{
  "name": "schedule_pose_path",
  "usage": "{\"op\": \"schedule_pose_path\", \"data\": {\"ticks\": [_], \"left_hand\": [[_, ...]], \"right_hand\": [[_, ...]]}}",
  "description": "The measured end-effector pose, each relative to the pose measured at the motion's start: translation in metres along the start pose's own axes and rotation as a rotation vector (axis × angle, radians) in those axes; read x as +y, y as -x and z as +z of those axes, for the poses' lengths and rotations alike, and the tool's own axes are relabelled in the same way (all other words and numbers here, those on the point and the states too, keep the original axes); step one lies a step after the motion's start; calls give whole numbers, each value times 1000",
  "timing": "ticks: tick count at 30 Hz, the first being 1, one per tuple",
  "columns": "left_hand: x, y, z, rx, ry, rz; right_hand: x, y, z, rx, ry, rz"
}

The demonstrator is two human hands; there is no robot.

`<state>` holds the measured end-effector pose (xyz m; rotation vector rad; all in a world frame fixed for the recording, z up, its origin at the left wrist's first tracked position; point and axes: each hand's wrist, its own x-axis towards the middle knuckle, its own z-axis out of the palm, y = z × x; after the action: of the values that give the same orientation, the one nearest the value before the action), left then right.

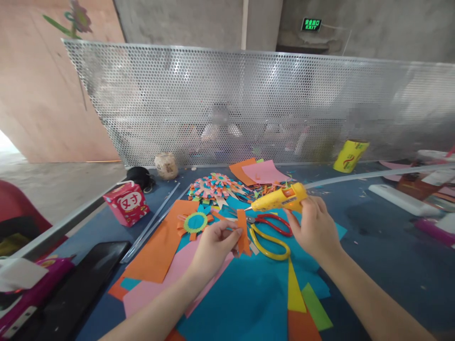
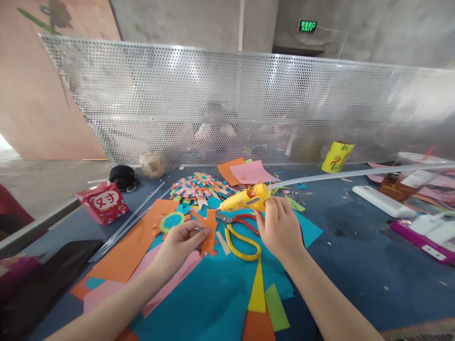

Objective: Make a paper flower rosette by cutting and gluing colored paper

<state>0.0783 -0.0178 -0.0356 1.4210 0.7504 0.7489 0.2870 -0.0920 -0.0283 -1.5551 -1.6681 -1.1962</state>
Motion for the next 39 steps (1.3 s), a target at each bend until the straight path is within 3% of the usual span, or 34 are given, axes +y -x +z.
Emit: {"op": "schedule_pose_path", "data": {"ticks": [8,19,25,29,33,39], "left_hand": [[2,2,2,23,-20,15],[5,4,1,-11,-43,41],[-1,-2,-4,3,-73,101],[0,-3,-4,9,-98,117],[2,-3,-3,35,-120,141],[8,1,1,76,-101,168]], "right_hand": [[1,3,7,-122,69,94],[34,9,16,-511,235,662],[32,18,26,-639,250,877],[29,25,27,-657,178,879],[19,13,14,-623,18,795],[-46,-27,-7,-663,-681,508]]}}
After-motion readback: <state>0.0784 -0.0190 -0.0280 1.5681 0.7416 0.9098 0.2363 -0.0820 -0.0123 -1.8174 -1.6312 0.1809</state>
